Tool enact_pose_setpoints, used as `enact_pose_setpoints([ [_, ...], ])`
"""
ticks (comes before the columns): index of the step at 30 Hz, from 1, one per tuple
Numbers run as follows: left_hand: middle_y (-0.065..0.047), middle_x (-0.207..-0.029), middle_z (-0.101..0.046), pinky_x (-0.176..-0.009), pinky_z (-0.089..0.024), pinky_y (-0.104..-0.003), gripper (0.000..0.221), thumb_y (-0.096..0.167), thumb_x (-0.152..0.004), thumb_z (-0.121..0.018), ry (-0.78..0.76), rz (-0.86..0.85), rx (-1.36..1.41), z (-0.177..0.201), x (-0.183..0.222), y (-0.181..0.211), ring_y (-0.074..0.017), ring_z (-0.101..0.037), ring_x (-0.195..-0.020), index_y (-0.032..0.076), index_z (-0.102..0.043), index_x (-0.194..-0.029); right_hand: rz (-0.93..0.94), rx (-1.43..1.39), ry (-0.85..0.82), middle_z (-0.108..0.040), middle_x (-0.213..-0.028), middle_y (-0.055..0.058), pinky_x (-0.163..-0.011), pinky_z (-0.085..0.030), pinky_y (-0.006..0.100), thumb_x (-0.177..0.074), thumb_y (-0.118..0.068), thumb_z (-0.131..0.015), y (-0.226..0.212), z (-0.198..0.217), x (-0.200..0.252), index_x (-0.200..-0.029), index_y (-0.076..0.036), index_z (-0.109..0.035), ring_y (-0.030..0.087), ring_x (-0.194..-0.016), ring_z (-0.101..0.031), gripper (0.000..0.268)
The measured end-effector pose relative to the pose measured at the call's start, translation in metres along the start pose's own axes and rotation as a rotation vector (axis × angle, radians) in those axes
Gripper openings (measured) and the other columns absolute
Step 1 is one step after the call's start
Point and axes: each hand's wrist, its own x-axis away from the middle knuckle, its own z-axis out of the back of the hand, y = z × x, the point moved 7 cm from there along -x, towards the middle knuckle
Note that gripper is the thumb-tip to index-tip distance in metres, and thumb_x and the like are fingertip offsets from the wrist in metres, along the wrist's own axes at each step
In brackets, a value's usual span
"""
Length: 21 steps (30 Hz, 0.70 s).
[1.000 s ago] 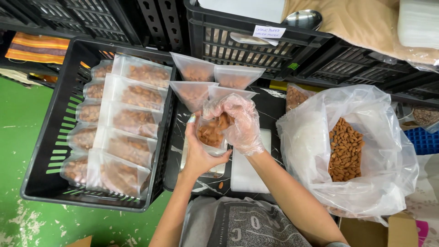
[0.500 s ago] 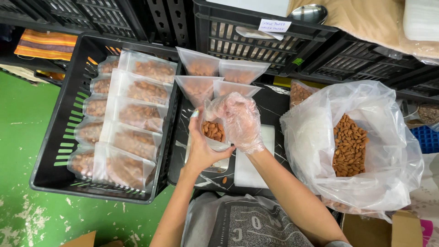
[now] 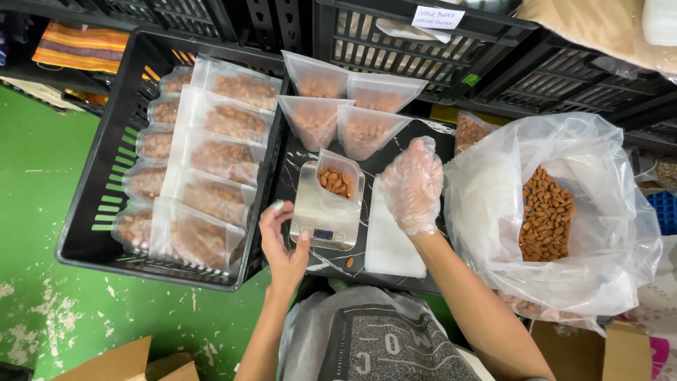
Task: The person fills small plastic bags with almonds from a large bag by hand, weighs each bag on a digital scale, and places the filled bags into a black plastic crate.
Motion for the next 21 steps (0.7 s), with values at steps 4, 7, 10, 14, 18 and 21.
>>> enact_pose_setpoints([
  [4,-0.017,-0.115,-0.059,-0.087,-0.056,-0.041,0.045,0.025,-0.097,-0.059,0.095,0.084,-0.046,0.012,0.033,-0.008,-0.0297,-0.066,-0.098,-0.003,-0.046,-0.130,0.041,0.175,-0.004,-0.065,-0.065,-0.003,-0.064,-0.055,0.027,-0.088,-0.016,-0.065,0.022,0.011,0.035,-0.078,-0.019,-0.078,0.018,-0.060,-0.062,0.017],
  [7,-0.015,-0.107,-0.065,-0.080,-0.057,-0.038,0.037,0.022,-0.098,-0.059,0.127,0.127,-0.081,0.017,0.049,-0.010,-0.0260,-0.069,-0.084,-0.001,-0.050,-0.125,0.092,0.315,-0.189,-0.068,-0.068,-0.002,-0.065,-0.057,0.028,-0.091,-0.019,-0.064,-0.003,-0.022,0.053,-0.083,-0.020,-0.077,0.017,-0.062,-0.065,0.015],
  [10,-0.014,-0.103,-0.068,-0.076,-0.058,-0.036,0.033,0.019,-0.097,-0.060,0.147,0.131,-0.096,0.017,0.056,-0.011,-0.0249,-0.071,-0.079,-0.002,-0.054,-0.122,0.182,0.514,-0.643,-0.071,-0.077,0.000,-0.070,-0.062,0.029,-0.098,-0.025,-0.061,-0.023,-0.069,0.084,-0.095,-0.019,-0.072,0.015,-0.068,-0.070,0.013],
  [14,-0.015,-0.098,-0.069,-0.076,-0.059,-0.037,0.027,0.014,-0.098,-0.060,0.174,0.113,-0.107,0.016,0.055,-0.001,-0.0264,-0.072,-0.080,-0.004,-0.058,-0.117,0.278,0.714,-0.852,-0.069,-0.079,0.004,-0.060,-0.064,0.030,-0.101,-0.019,-0.056,0.014,-0.087,0.131,-0.100,-0.017,-0.066,0.016,-0.058,-0.067,0.010],
  [18,-0.014,-0.095,-0.070,-0.074,-0.059,-0.036,0.026,0.016,-0.098,-0.060,0.168,0.113,-0.124,0.017,0.060,-0.007,-0.0253,-0.072,-0.077,-0.003,-0.059,-0.116,0.446,0.777,-0.814,-0.067,-0.083,0.003,-0.054,-0.063,0.039,-0.094,-0.018,-0.063,0.044,-0.091,0.150,-0.098,-0.017,-0.063,0.020,-0.063,-0.068,0.005],
  [21,-0.014,-0.093,-0.071,-0.072,-0.059,-0.037,0.025,0.015,-0.097,-0.061,0.157,0.112,-0.135,0.016,0.060,-0.010,-0.0257,-0.073,-0.075,-0.002,-0.060,-0.115,0.359,0.778,-0.857,-0.069,-0.087,0.008,-0.060,-0.065,0.038,-0.098,-0.015,-0.059,0.055,-0.091,0.153,-0.096,-0.011,-0.063,0.022,-0.064,-0.068,0.006],
])
